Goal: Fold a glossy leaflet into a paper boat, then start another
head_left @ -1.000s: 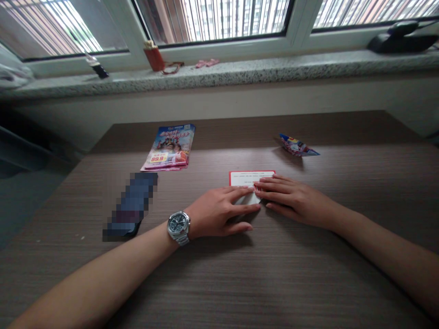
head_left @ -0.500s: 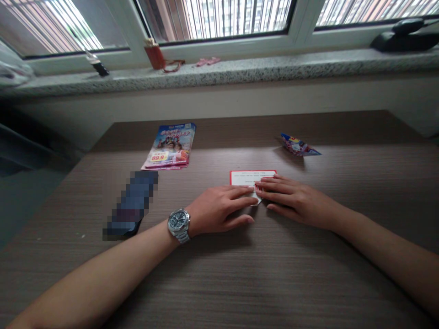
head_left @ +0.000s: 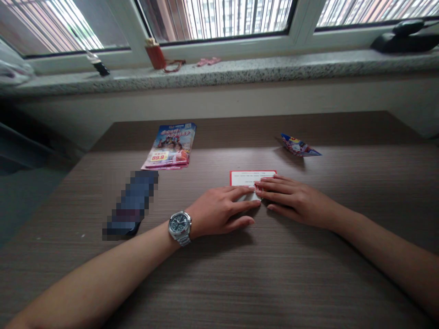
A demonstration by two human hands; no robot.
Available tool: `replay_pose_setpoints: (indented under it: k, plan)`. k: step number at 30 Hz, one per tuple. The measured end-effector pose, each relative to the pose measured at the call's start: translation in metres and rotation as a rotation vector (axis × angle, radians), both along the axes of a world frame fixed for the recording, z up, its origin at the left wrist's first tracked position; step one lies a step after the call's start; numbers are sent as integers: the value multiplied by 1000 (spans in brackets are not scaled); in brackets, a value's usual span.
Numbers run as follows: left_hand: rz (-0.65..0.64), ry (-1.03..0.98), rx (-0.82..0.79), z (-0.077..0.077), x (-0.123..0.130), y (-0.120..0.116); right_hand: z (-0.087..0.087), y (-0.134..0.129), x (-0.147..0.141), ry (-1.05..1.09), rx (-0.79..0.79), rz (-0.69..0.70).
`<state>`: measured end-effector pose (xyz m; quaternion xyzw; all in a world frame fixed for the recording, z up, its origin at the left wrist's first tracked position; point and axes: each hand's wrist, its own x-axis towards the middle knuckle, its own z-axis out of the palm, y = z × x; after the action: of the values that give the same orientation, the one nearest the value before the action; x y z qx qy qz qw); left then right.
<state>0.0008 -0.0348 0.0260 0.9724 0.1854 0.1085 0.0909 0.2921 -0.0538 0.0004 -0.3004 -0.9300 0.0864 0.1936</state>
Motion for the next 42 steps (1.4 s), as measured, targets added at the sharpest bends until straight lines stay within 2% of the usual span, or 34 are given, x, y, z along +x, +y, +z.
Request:
replay_pose_setpoints:
  k: [23, 35, 42]
  plan:
    - [-13, 40, -12, 4, 2, 0, 1, 0, 0, -26, -9, 2]
    - [-50, 10, -14, -5, -1, 5, -2, 2, 0, 32, -26, 15]
    - [-61, 27, -44, -2, 0, 5, -3, 3, 1, 38, -59, 15]
